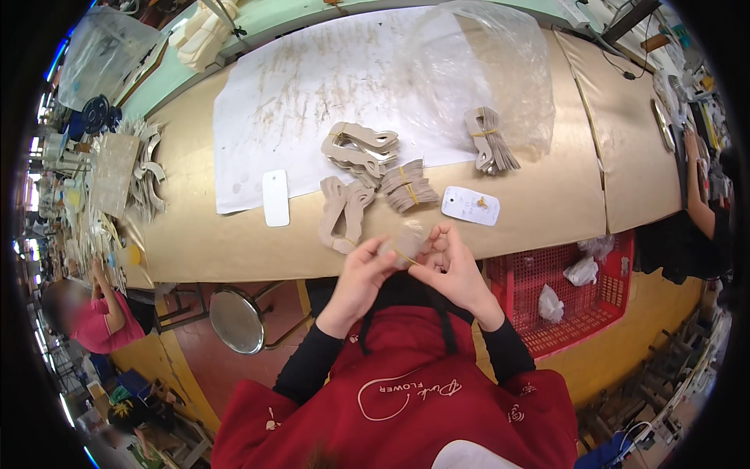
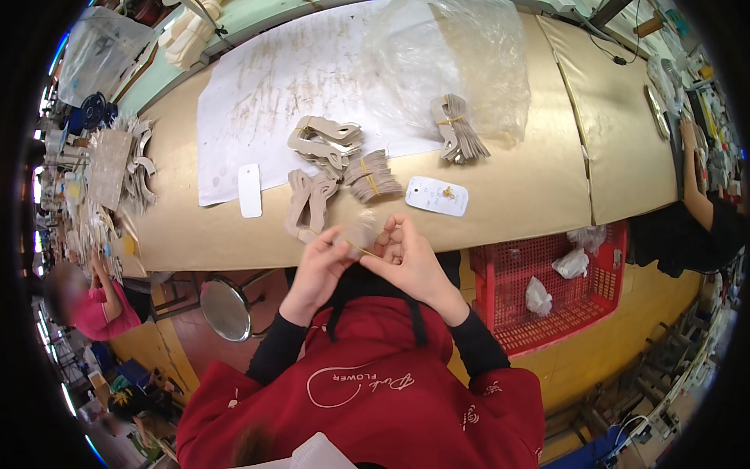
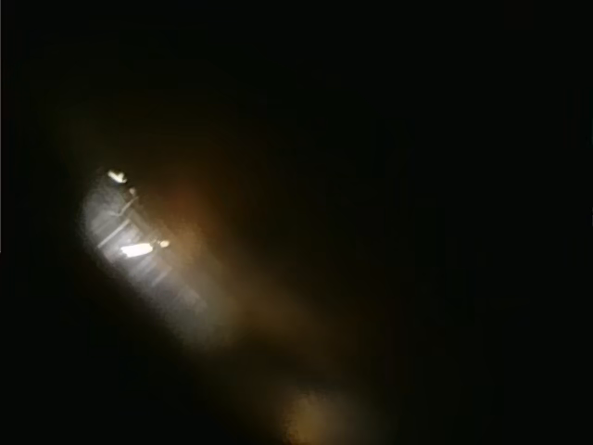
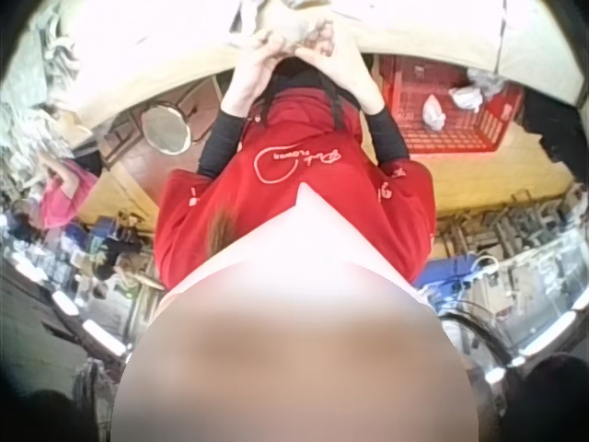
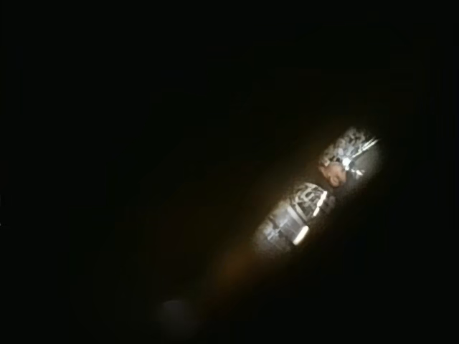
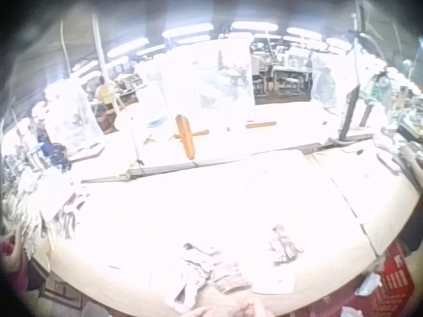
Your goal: The person unpacks beige fabric pieces from a plastic bag, separates them into small stacks, and ties each stack with a rubber band. They then place the tied stacks into a clear plastic bag, seal it, and carry it to a nearby table where other workers are present.
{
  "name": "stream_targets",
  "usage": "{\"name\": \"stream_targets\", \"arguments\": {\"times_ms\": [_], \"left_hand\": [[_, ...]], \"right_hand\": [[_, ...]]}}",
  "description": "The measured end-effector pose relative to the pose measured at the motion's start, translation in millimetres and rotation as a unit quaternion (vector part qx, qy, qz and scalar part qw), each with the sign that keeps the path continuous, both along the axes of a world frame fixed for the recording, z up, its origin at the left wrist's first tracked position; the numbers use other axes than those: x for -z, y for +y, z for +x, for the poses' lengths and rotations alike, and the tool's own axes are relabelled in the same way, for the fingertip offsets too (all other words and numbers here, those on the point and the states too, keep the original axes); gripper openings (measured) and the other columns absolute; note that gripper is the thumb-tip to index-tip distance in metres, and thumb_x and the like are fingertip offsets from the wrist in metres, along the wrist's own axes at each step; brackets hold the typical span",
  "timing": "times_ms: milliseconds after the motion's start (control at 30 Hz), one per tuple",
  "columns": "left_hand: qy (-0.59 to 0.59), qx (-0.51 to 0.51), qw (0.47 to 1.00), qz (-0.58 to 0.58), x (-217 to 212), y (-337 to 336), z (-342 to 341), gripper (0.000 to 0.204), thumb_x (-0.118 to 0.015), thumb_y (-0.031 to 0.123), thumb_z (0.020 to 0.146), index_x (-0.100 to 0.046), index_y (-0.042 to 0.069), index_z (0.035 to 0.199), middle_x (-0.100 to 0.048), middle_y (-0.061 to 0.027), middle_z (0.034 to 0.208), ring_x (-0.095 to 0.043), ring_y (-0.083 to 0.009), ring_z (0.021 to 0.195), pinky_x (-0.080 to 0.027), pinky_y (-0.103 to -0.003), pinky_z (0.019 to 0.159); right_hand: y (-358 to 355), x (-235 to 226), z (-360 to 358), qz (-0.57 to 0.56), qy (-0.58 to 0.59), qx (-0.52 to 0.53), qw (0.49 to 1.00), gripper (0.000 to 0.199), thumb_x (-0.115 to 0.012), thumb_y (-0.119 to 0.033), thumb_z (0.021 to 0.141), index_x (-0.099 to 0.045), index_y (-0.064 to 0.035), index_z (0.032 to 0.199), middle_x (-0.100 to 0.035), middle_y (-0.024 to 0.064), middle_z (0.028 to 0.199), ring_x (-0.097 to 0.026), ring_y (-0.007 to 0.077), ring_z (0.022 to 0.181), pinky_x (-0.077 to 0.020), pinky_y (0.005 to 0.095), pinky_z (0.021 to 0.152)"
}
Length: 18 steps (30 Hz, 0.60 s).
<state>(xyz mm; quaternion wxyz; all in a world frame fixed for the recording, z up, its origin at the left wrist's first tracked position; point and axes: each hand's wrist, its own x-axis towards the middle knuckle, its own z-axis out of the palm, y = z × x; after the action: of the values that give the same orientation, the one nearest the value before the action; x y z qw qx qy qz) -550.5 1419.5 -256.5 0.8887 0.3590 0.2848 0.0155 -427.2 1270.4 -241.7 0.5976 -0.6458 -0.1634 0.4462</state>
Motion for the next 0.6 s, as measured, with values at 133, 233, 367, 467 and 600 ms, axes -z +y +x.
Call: {"name": "stream_targets", "arguments": {"times_ms": [133,233,367,467,600], "left_hand": [[-0.05,-0.083,0.993,-0.073,6.3,20.1,8.1,0.03,-0.057,0.014,0.1,-0.055,-0.003,0.124,-0.063,-0.0123,0.118,-0.062,-0.0194,0.103,-0.051,-0.03,0.09],[-0.055,-0.142,0.973,-0.176,5.6,18.4,10.0,0.026,-0.055,0.015,0.101,-0.056,-0.002,0.12,-0.063,-0.0132,0.115,-0.061,-0.0195,0.103,-0.052,-0.031,0.089],[-0.054,-0.149,0.951,-0.266,1.5,2.2,14.4,0.036,-0.052,0.015,0.102,-0.046,-0.004,0.132,-0.054,-0.0183,0.129,-0.058,-0.0293,0.11,-0.054,-0.032,0.087],[-0.083,-0.101,0.981,-0.144,-1.6,-1.4,20.1,0.037,-0.056,0.018,0.101,-0.049,-0.003,0.131,-0.059,-0.0133,0.123,-0.059,-0.0216,0.109,-0.052,-0.031,0.091],[-0.072,-0.057,0.995,-0.05,-6.1,-7.3,23.1,0.039,-0.061,0.022,0.099,-0.051,-0.001,0.13,-0.062,-0.0083,0.117,-0.059,-0.014,0.108,-0.049,-0.03,0.094]], "right_hand": [[-2.1,2.9,-5.9,0.026,-0.275,-0.111,0.955,0.022,-0.076,-0.012,0.081,-0.057,-0.0016,0.079,-0.059,0.0087,0.078,-0.055,0.0248,0.065,-0.0488,0.0329,0.064],[-7.1,8.8,-11.5,0.192,-0.462,-0.087,0.862,0.027,-0.075,-0.013,0.079,-0.053,-0.0039,0.066,-0.056,0.0088,0.071,-0.055,0.0235,0.069,-0.0496,0.0406,0.068],[-10.1,18.0,-18.8,0.471,0.031,0.119,0.874,0.017,-0.061,-0.007,0.085,-0.057,-0.0006,0.07,-0.056,0.0035,0.069,-0.05,0.015,0.076,-0.0513,0.0429,0.071],[-7.0,20.8,-18.6,0.485,0.468,0.247,0.696,0.033,-0.052,-0.003,0.09,-0.054,0.0021,0.122,-0.061,0.0099,0.115,-0.05,0.0136,0.081,-0.0523,0.0298,0.064],[1.4,18.2,-11.7,0.39,0.451,0.236,0.768,0.07,-0.055,0.002,0.089,-0.027,-0.003,0.153,-0.032,0.0131,0.155,-0.052,0.0128,0.102,-0.0529,0.0174,0.069]]}}
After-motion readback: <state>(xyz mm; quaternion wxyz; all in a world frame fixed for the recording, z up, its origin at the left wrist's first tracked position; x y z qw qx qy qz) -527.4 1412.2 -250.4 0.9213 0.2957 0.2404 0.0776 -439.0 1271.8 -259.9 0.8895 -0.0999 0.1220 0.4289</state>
